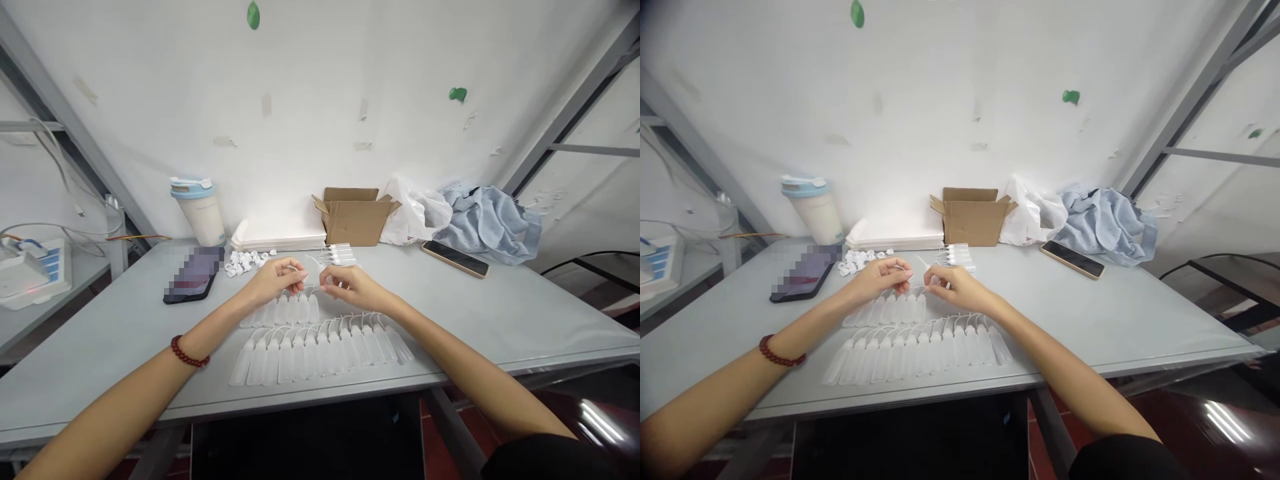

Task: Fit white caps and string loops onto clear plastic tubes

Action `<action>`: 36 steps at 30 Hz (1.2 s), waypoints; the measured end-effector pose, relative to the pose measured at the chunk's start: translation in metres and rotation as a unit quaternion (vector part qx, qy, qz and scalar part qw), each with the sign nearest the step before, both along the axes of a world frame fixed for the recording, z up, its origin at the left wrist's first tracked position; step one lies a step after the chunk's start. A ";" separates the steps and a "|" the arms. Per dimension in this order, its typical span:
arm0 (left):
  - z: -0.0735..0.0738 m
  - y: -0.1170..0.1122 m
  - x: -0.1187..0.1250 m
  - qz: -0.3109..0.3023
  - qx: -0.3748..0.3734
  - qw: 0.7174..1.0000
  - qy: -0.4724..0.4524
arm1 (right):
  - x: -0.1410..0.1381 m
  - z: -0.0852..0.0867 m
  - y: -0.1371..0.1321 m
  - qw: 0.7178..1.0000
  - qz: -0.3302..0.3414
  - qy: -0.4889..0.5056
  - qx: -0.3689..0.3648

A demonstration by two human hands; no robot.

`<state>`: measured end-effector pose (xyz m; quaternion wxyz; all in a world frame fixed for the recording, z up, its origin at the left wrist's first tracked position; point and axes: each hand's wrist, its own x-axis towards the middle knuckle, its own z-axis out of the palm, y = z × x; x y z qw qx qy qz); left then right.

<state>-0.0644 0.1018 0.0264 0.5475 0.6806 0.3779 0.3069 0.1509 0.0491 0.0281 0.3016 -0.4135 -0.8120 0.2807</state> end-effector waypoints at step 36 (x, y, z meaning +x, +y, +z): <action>0.007 -0.023 0.004 -0.007 0.206 0.978 0.039 | -0.004 -0.006 0.001 0.930 0.046 0.258 -0.256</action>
